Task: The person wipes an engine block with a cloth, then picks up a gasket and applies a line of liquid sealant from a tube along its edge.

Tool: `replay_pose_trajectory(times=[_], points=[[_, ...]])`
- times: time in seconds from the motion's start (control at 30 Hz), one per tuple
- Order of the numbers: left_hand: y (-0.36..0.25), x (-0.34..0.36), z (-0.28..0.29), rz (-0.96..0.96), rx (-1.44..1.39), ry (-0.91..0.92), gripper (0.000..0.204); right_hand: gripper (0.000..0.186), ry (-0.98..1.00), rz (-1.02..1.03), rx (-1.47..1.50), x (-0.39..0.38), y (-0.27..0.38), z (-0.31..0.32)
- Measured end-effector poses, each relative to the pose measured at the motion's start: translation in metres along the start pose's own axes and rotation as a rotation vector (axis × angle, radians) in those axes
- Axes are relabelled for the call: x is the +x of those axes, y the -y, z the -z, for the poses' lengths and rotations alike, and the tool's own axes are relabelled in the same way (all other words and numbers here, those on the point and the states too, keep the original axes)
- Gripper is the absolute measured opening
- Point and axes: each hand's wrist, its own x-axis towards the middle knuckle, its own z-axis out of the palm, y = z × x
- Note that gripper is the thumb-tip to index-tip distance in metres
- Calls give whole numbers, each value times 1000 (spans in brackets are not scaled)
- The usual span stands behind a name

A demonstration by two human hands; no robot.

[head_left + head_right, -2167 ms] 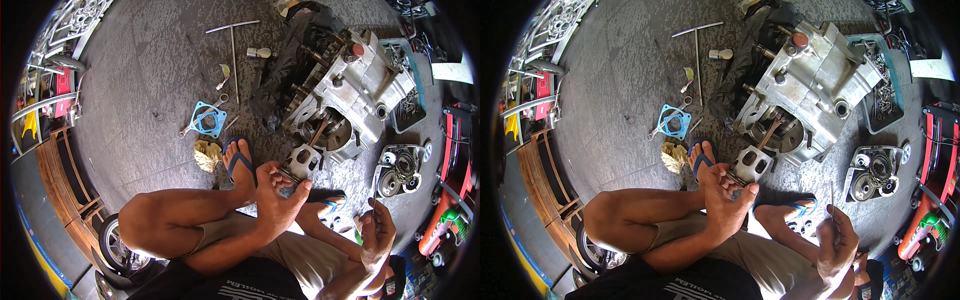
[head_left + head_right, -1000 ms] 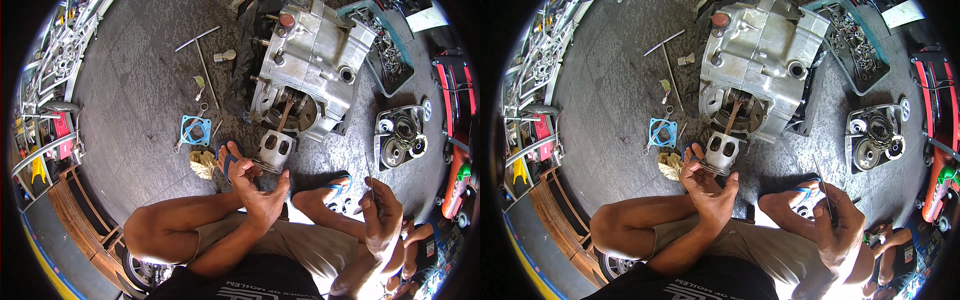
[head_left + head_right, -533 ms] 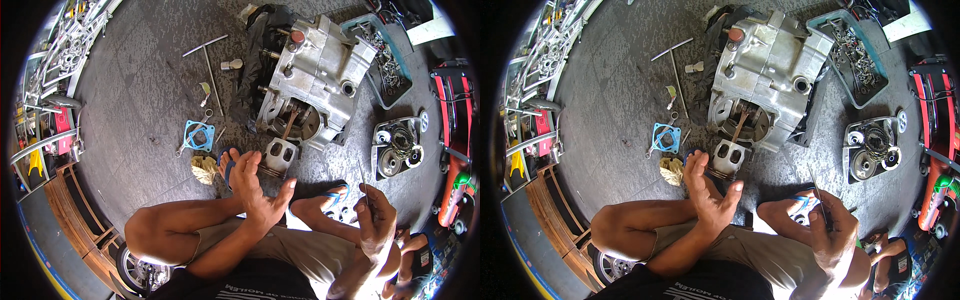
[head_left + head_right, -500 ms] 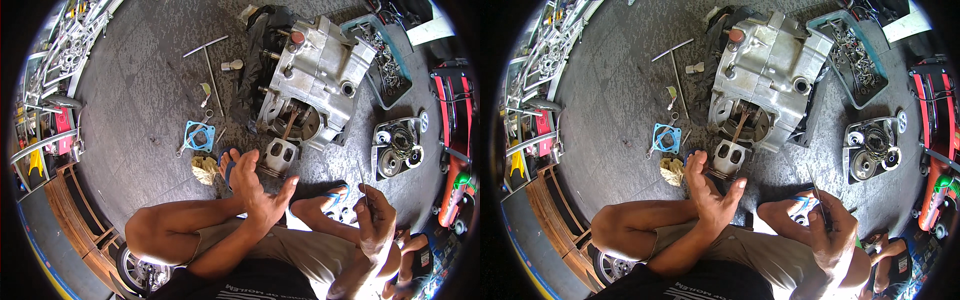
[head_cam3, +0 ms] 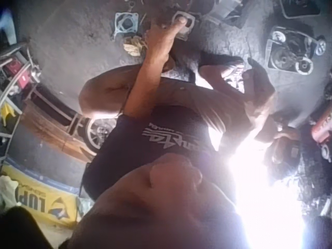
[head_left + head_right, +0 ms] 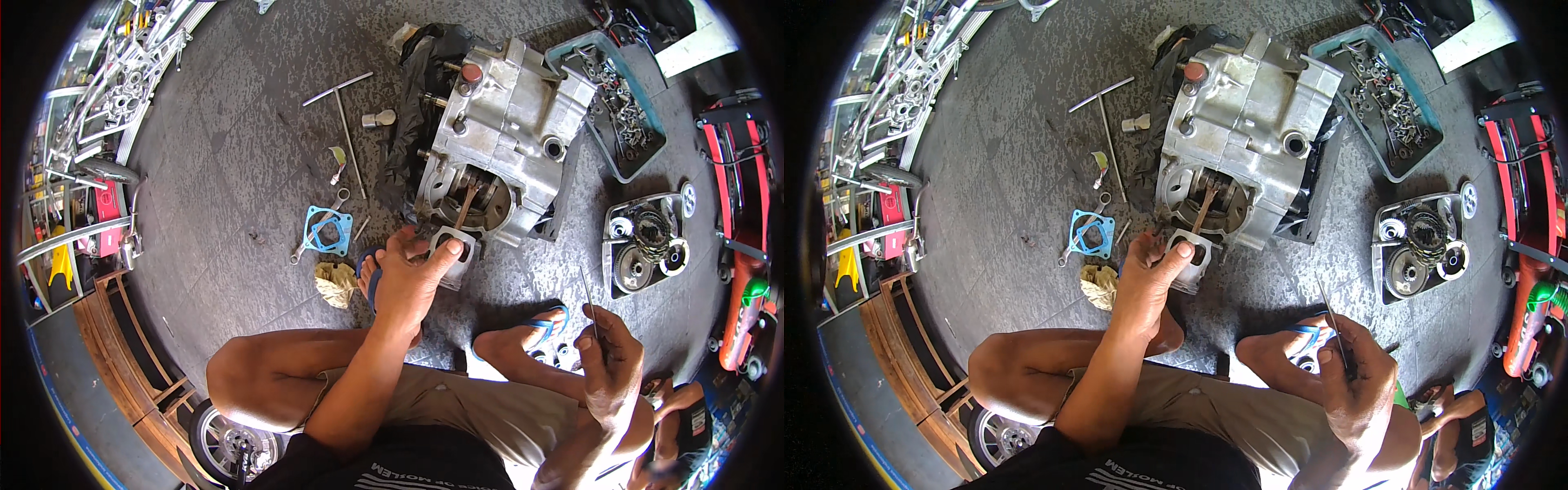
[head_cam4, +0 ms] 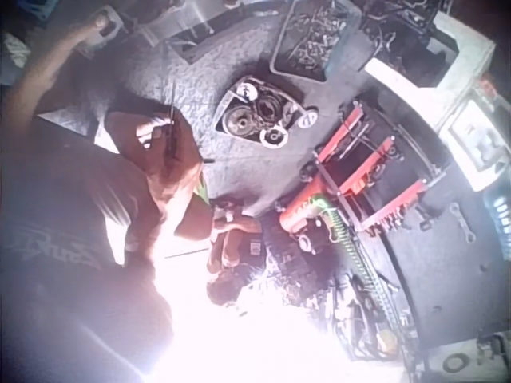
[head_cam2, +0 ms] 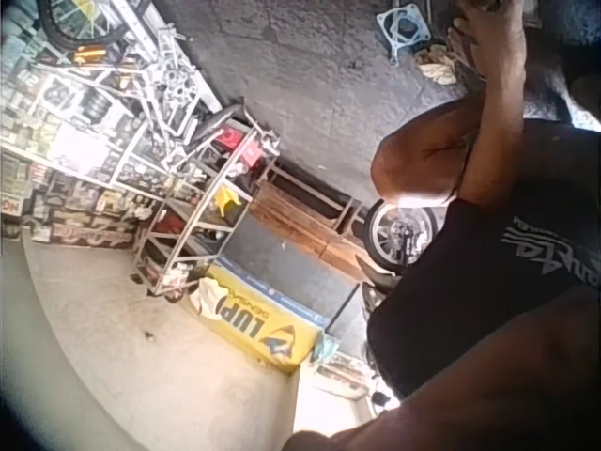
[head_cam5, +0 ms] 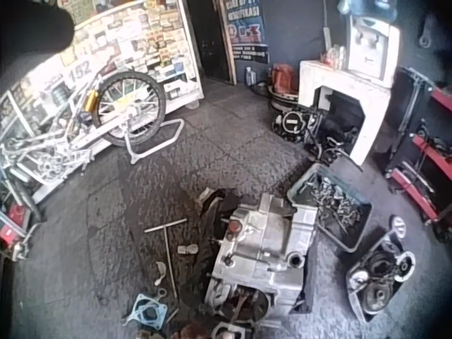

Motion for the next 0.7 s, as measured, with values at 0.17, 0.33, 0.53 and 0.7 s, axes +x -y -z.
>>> replay_pose_trajectory(times=[0.17, 0.33, 0.53, 0.7], points=[[-6, -4, 1, 149, -329, -21, 56, 36, 22, 6, 28, -3, 0, 5], [1, -16, 12, -159, -319, -252, 46, 36, -7, -1, -9, -8, 0, 5], [12, -37, -5, -117, -263, -281, 50, 35, -30, 34, -16, -10, -3, 1], [4, -38, -12, 96, -217, 52, 67, 36, -12, -29, -11, -10, 1, 0]])
